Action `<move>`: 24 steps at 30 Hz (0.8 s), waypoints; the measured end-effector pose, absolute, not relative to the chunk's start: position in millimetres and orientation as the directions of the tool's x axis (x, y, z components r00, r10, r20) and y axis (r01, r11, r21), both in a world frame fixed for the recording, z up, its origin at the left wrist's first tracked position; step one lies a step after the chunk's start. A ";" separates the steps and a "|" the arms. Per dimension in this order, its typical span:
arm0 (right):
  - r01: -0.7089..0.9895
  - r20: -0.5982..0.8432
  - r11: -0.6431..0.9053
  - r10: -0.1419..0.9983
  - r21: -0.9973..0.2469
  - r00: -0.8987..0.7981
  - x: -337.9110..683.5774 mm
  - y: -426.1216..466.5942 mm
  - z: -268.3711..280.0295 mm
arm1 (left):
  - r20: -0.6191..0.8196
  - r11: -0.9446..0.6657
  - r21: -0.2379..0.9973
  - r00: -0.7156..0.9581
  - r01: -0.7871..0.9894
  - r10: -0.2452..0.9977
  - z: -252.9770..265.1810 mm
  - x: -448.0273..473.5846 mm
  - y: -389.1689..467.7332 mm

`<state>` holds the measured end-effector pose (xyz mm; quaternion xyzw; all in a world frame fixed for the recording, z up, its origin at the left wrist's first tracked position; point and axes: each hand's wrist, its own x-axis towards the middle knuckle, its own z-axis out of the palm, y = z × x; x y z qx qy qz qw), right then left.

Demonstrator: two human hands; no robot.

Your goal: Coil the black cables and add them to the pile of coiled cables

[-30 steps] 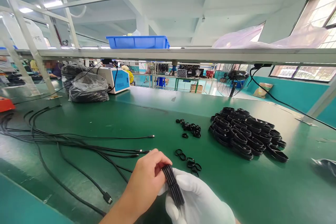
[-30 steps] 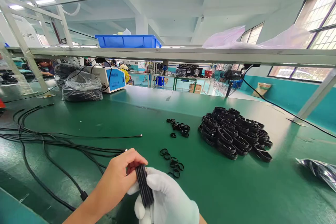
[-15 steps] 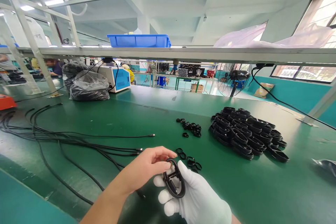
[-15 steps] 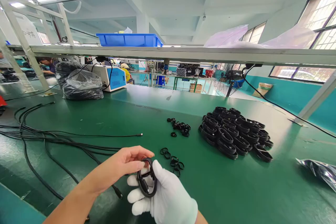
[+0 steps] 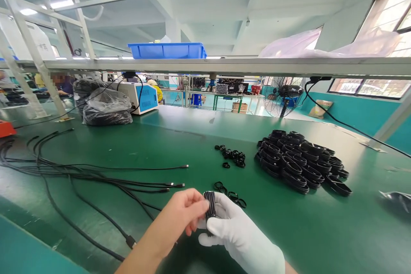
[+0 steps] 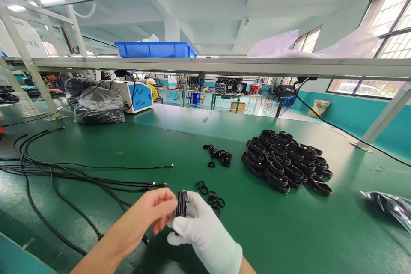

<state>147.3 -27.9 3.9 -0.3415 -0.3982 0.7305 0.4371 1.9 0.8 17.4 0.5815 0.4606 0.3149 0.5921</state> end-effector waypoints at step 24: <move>-0.336 -0.220 -0.366 0.889 -0.868 -0.402 142.6 -24.2 -9.6 | 0.575 -0.587 0.508 0.260 0.630 0.776 -15.8 6.3 -12.6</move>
